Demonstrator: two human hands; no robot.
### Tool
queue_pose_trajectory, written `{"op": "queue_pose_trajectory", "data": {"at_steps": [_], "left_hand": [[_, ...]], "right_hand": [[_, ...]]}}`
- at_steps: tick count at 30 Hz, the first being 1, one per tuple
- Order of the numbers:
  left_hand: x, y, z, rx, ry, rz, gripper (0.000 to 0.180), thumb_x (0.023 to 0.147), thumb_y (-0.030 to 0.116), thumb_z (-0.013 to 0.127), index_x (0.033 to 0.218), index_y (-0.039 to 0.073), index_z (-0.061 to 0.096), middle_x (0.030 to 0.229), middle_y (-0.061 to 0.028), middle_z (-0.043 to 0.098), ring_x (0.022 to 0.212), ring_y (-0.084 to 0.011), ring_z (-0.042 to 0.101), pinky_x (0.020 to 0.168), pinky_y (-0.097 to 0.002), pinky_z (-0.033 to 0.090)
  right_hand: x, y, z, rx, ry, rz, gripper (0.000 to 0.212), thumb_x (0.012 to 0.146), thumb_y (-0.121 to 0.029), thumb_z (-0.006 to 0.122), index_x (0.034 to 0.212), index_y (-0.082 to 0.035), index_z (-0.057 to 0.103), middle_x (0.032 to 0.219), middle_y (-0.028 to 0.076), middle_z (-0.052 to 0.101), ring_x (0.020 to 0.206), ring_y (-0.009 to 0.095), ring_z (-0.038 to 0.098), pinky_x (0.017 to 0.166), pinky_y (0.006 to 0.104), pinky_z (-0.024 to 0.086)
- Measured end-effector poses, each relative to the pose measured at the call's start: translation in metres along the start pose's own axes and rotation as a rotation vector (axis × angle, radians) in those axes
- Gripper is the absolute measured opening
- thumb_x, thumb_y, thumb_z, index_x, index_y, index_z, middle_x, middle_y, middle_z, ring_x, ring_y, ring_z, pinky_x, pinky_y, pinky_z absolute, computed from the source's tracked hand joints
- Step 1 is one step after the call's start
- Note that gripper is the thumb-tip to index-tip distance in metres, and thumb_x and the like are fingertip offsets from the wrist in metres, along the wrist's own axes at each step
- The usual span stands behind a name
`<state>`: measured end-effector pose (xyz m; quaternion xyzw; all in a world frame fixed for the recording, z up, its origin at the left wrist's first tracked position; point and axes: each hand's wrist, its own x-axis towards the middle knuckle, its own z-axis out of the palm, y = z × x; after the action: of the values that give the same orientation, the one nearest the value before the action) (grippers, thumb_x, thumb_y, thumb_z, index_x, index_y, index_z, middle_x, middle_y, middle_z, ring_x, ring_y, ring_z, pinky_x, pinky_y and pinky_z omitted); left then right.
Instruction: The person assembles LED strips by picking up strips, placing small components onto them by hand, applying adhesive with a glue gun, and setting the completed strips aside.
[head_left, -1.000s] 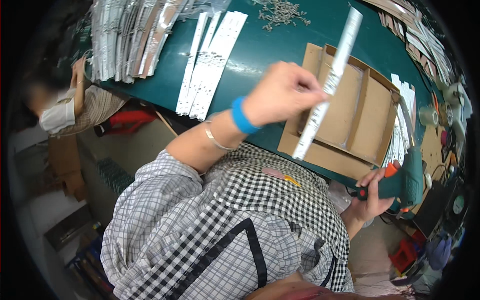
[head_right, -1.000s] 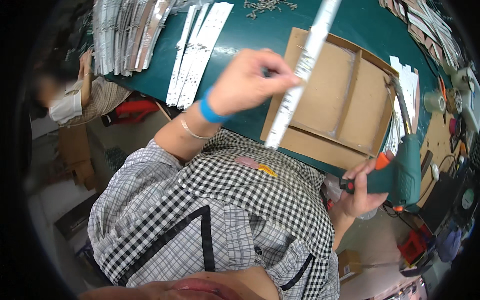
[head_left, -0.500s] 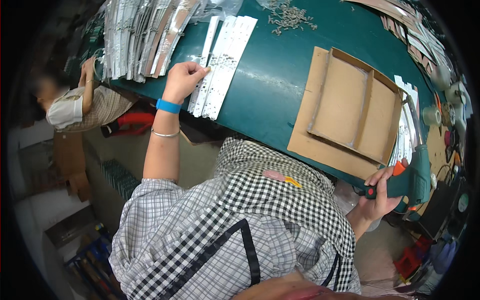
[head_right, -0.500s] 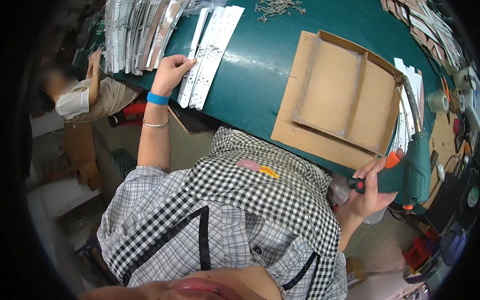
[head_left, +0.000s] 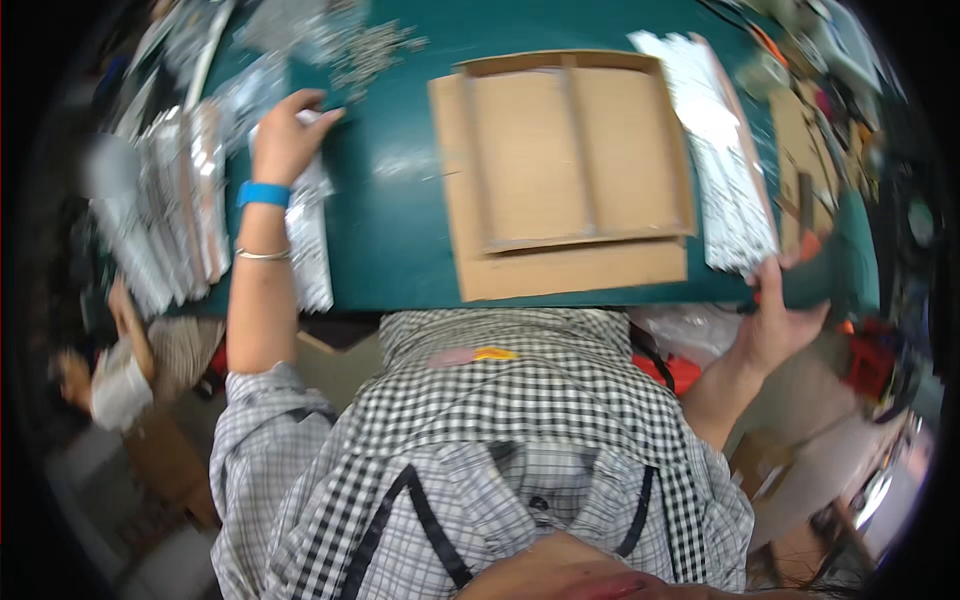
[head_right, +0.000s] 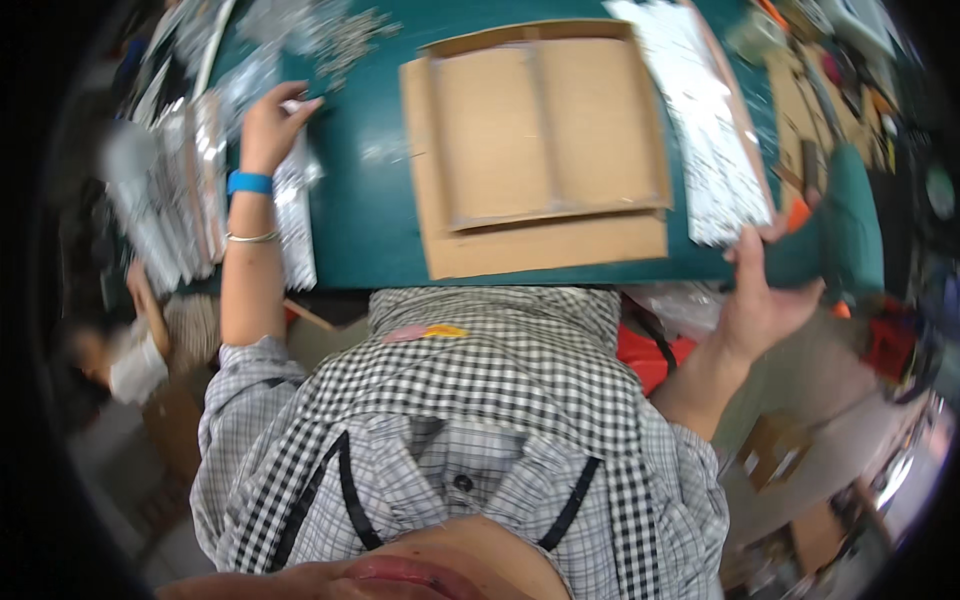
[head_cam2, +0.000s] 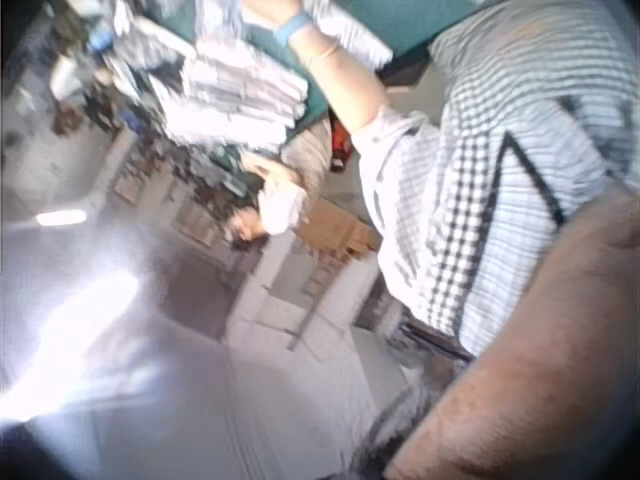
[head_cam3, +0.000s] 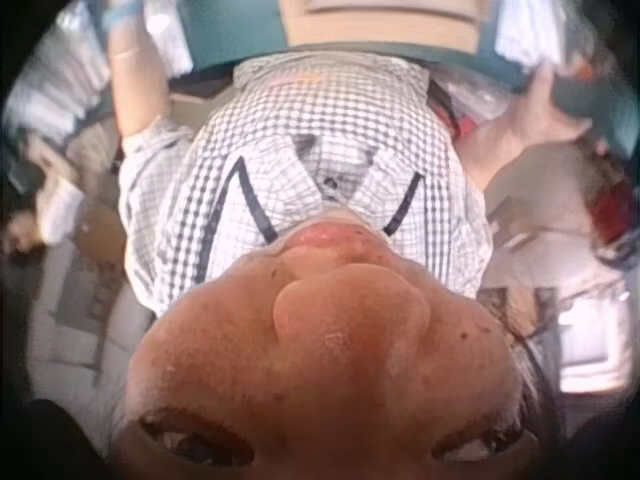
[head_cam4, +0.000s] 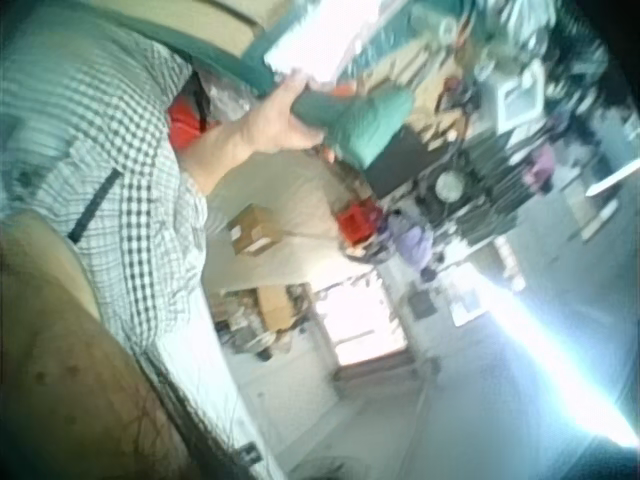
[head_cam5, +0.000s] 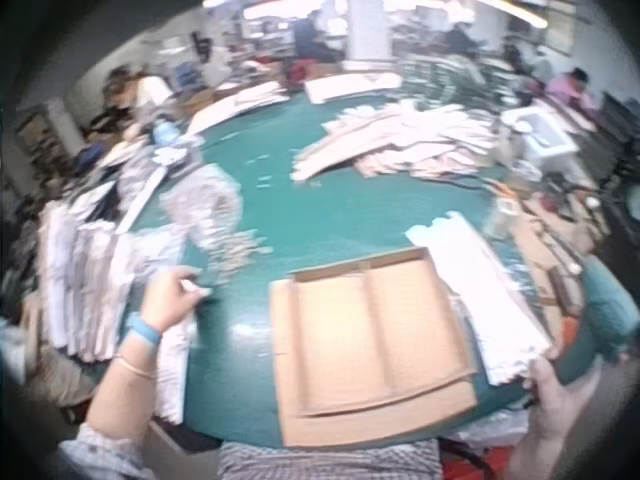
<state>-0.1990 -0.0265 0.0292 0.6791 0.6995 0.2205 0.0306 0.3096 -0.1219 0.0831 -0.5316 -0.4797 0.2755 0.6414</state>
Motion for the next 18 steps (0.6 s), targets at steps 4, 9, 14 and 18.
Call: {"op": "queue_pose_trajectory", "data": {"at_steps": [4, 9, 14, 18], "left_hand": [[0.025, -0.023, 0.025, -0.066, -0.203, -0.143, 0.027, 0.079, 0.026, 0.076, 0.091, 0.003, 0.069, 0.075, -0.0066, 0.068, 0.071, -0.0150, 0.064, 0.066, -0.0282, 0.050], [0.021, -0.017, 0.024, -0.059, -0.257, -0.185, 0.021, 0.082, 0.020, 0.073, 0.081, 0.001, 0.064, 0.066, -0.0019, 0.061, 0.062, -0.0080, 0.055, 0.060, -0.0242, 0.045], [0.023, -0.003, 0.019, 0.002, -0.155, -0.178, 0.023, 0.081, 0.025, 0.073, 0.086, 0.004, 0.065, 0.069, -0.0039, 0.063, 0.064, -0.0122, 0.059, 0.062, -0.0268, 0.047], [0.024, 0.017, 0.016, -0.003, -0.175, -0.077, 0.019, 0.079, 0.022, 0.072, 0.082, 0.004, 0.066, 0.072, -0.0088, 0.066, 0.068, -0.0209, 0.063, 0.065, -0.0318, 0.049]], "right_hand": [[0.015, 0.014, -0.023, -0.285, 0.056, -0.106, 0.061, 0.074, 0.014, 0.069, 0.130, 0.005, 0.046, 0.088, 0.006, 0.056, 0.072, 0.011, 0.055, 0.063, 0.0230, 0.047], [0.026, 0.008, -0.022, -0.653, -0.002, 0.053, 0.044, 0.072, -0.002, 0.078, 0.109, 0.001, 0.055, 0.088, 0.007, 0.065, 0.075, 0.013, 0.062, 0.068, 0.0250, 0.049], [0.047, 0.015, -0.002, -0.930, -0.173, -0.229, 0.061, 0.067, -0.007, 0.081, 0.121, -0.003, 0.053, 0.103, 0.017, 0.065, 0.093, 0.031, 0.066, 0.079, 0.0360, 0.051], [0.053, 0.017, 0.003, -1.042, -0.284, -0.249, 0.056, 0.072, -0.006, 0.076, 0.122, -0.003, 0.053, 0.108, 0.019, 0.063, 0.099, 0.036, 0.063, 0.083, 0.0402, 0.050]]}}
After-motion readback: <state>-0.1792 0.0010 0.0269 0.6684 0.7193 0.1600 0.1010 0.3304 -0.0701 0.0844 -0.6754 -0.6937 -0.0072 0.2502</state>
